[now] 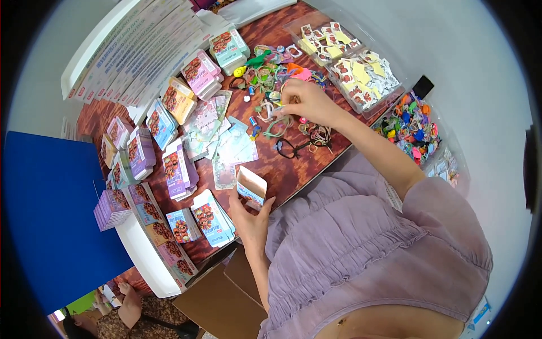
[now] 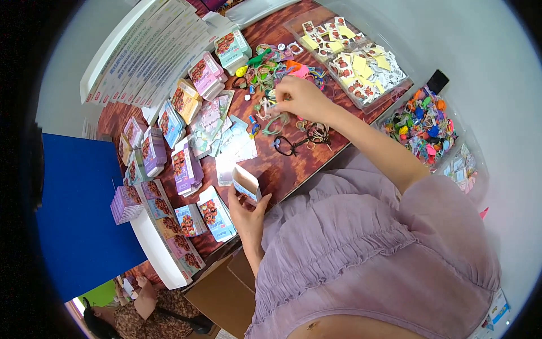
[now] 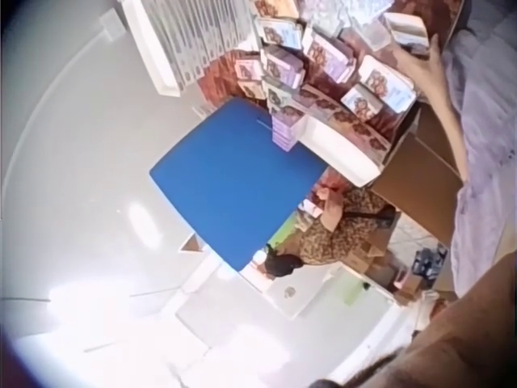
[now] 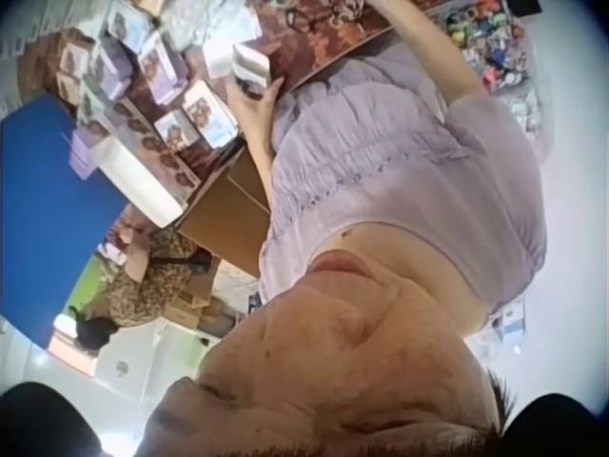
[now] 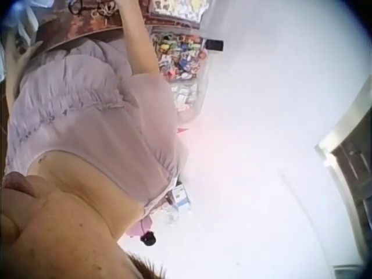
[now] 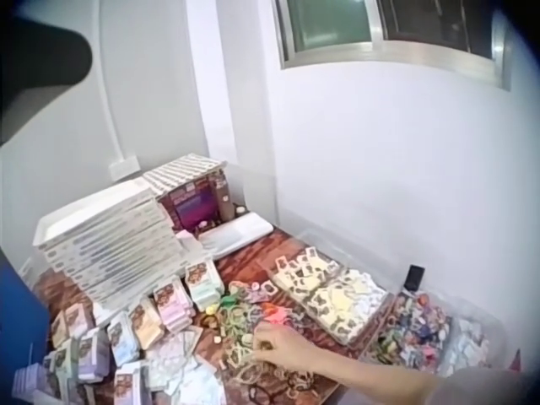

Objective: Packaging small colorful toy parts and components into individual plastic bags and boxes at a factory workbench.

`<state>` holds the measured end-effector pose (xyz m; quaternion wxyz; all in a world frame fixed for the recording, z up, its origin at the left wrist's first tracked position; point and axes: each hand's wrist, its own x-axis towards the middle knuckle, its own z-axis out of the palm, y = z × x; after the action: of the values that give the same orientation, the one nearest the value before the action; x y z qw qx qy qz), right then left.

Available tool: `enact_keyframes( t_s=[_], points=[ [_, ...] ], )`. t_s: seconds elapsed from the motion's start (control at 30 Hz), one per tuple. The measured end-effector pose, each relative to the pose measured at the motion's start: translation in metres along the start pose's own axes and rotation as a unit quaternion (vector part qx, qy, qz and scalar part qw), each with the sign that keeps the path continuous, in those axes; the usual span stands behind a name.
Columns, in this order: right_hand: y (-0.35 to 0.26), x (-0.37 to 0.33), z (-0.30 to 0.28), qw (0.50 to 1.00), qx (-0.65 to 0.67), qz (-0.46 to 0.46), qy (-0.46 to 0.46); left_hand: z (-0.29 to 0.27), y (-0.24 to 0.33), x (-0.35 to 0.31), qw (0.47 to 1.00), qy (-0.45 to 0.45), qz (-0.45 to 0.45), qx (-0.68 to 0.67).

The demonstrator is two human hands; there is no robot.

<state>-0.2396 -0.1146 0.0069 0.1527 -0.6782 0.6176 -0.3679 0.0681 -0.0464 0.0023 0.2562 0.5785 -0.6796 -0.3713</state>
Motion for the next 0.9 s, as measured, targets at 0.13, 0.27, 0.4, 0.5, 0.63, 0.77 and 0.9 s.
enact_keyframes(
  t_s=[0.13, 0.27, 0.4, 0.5, 0.63, 0.77, 0.9],
  points=[
    [0.011, 0.005, -0.018, 0.931, 0.322, 0.16, -0.064, 0.0, 0.003, 0.002, 0.998, -0.009, -0.035, -0.046],
    [0.012, 0.007, -0.028, 0.866, 0.463, 0.185, -0.041, -0.001, 0.003, 0.004, 1.0, -0.008, -0.008, -0.004],
    [0.013, 0.006, -0.023, 0.749, 0.637, 0.177, -0.044, -0.004, 0.01, 0.004, 1.0, -0.014, 0.01, 0.024],
    [0.011, 0.004, -0.021, 0.685, 0.687, 0.241, -0.023, -0.004, 0.012, 0.003, 1.0, -0.021, -0.015, -0.008],
    [0.025, 0.013, -0.007, 0.686, 0.682, 0.25, -0.045, 0.0, 0.007, 0.004, 1.0, 0.01, 0.021, -0.013],
    [0.012, 0.05, 0.026, 0.863, 0.428, 0.253, -0.089, -0.001, 0.003, 0.003, 0.999, 0.01, 0.031, 0.013],
    [0.024, 0.077, 0.077, 0.996, -0.02, -0.078, 0.035, 0.003, -0.002, 0.001, 1.0, 0.007, 0.012, -0.013]
  ],
)
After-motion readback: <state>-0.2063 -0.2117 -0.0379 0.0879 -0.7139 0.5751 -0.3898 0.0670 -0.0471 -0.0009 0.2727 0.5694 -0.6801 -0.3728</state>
